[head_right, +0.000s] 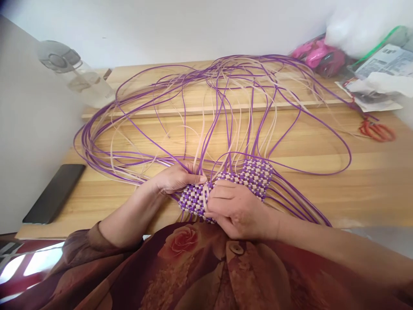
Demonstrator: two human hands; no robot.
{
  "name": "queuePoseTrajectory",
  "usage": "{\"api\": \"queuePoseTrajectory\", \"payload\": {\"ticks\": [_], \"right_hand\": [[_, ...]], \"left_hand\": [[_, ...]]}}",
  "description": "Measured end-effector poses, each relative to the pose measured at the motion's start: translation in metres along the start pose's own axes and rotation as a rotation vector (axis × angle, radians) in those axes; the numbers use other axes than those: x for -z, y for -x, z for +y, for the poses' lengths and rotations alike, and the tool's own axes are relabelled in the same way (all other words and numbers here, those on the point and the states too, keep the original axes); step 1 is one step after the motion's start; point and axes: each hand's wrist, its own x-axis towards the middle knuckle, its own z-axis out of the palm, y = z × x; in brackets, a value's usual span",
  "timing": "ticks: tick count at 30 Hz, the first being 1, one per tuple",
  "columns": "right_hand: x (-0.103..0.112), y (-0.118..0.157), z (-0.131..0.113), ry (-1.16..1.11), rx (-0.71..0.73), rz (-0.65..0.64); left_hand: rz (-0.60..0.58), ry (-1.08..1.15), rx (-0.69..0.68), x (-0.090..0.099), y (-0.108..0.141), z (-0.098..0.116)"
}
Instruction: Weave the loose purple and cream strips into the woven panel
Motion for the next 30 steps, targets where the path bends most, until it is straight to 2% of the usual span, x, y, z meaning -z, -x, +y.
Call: {"api": "queuePoseTrajectory", "payload": {"ticks": [4,10,15,18,20,26,28,30], "right_hand": [[-0.003,0.010,0.000,-0.134,-0.074,0.070],[-0.012,0.010,0.009,-0.213,-0.089,0.107],[-0.015,0.006,0.007,-0.289,-0.176,0.144],[-0.017,0.005,0.006,-0.353,-0.168,0.109],[-0.020,0.005,0.008,-0.373,-0.163,0.100],[-0.026,0.013,0.015,-0.340,-0.181,0.205],[-0.028,0.014,0.016,-0.343,-0.190,0.198],[-0.028,0.014,0.017,-0.348,-0.210,0.176]], "left_hand": [[0.024,-0.037,0.006,0.002,0.000,0.000],[-0.040,0.009,-0.037,-0.005,0.003,0.002],[0.126,0.002,-0.095,-0.015,-0.002,-0.002],[0.171,-0.084,-0.115,-0.015,-0.004,-0.003],[0.148,-0.140,-0.112,-0.013,-0.003,-0.002],[0.027,-0.170,-0.044,-0.004,0.000,0.002],[0.024,-0.193,-0.058,-0.005,-0.001,0.000],[0.073,-0.231,-0.085,-0.007,-0.003,-0.003]]}}
